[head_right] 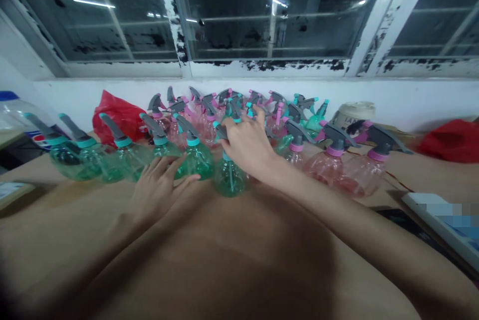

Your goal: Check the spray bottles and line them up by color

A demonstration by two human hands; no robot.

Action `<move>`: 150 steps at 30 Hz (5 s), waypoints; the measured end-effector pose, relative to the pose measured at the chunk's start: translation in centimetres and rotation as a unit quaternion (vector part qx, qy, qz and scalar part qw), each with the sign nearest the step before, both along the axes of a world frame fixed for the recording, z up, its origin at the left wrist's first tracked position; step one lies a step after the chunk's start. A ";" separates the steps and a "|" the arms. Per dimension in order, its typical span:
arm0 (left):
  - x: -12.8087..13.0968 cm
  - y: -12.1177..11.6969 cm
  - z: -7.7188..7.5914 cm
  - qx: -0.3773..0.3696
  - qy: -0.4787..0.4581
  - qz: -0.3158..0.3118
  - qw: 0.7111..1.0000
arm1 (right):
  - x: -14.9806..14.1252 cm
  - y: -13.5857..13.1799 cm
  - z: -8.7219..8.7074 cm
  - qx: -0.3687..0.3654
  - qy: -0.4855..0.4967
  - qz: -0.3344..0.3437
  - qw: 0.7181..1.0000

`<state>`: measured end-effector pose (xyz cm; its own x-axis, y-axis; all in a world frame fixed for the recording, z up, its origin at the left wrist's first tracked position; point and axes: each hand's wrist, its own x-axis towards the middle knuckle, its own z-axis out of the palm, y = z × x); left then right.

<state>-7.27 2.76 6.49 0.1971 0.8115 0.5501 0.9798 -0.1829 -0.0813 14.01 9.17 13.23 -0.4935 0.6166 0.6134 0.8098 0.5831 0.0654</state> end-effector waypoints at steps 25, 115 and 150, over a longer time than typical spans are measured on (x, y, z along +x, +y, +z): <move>12.3 -3.9 -4.0 -0.234 -0.217 -0.212 0.924 | 7.6 -5.1 -6.5 -0.305 0.421 0.209 0.828; 7.7 -0.2 -6.5 -0.243 0.007 -0.227 0.943 | 7.5 -3.5 -6.3 -0.273 0.382 0.193 0.861; 7.7 -0.1 -6.7 -0.221 0.034 -0.224 0.949 | 7.4 -3.5 -7.0 -0.300 0.422 0.245 0.820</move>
